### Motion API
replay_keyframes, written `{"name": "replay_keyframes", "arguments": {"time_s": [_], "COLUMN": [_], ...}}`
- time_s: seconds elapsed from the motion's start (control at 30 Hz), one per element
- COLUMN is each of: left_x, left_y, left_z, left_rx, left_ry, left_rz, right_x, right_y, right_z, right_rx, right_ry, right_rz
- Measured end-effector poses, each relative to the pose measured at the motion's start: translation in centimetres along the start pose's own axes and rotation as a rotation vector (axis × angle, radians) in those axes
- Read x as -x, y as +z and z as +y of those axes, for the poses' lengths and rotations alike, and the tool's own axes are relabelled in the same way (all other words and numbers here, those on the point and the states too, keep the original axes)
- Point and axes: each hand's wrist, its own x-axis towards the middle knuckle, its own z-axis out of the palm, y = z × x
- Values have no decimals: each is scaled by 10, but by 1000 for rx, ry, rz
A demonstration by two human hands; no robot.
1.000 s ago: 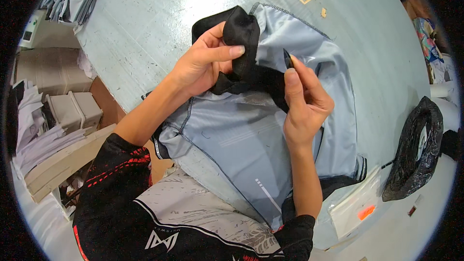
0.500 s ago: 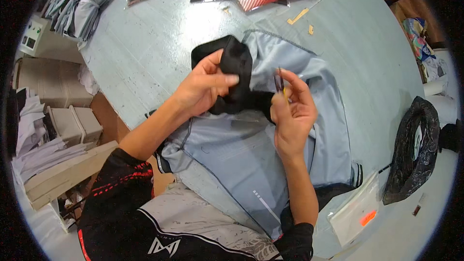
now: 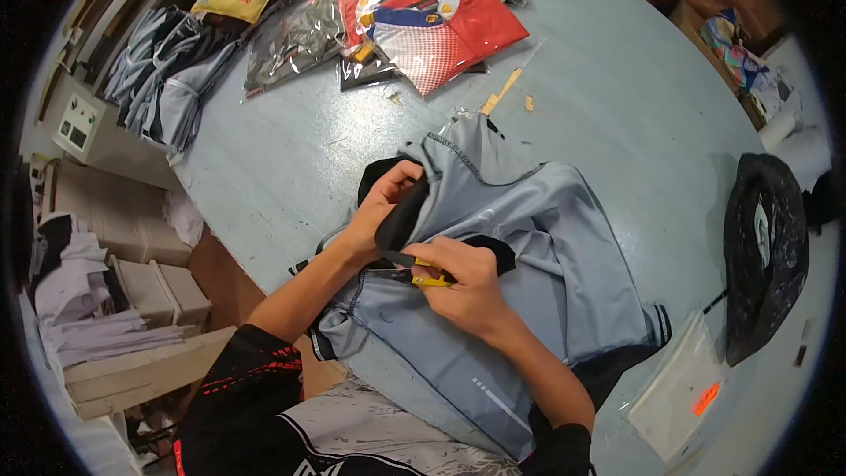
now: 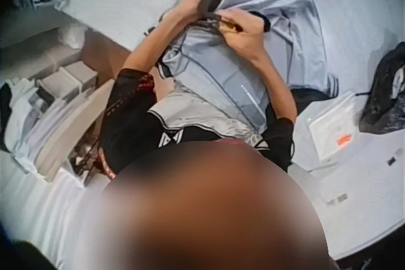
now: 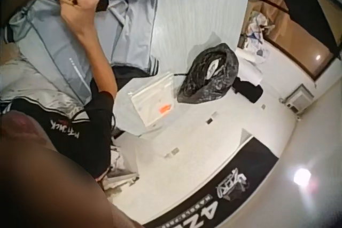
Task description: Trimming loose threads from jerseys and inspecting them on a workbench.
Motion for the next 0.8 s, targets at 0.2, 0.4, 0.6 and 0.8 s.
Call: {"name": "replay_keyframes", "arguments": {"time_s": [0.2, 0.4, 0.6, 0.8], "left_x": [28, 45, 15, 72], "left_y": [17, 14, 63, 79], "left_z": [6, -32, -22, -2], "left_rx": [-274, -681, -738, -799], "left_ry": [105, 318, 321, 304], "left_rz": [117, -100, -42, 39], "right_x": [5, 31, 53, 60], "right_y": [-4, 1, 3, -26], "right_z": [-20, -34, -62, -96], "right_rx": [-59, 15, 276, 387], "right_ry": [-106, -321, -512, -547], "right_rz": [47, -125, -270, -195]}}
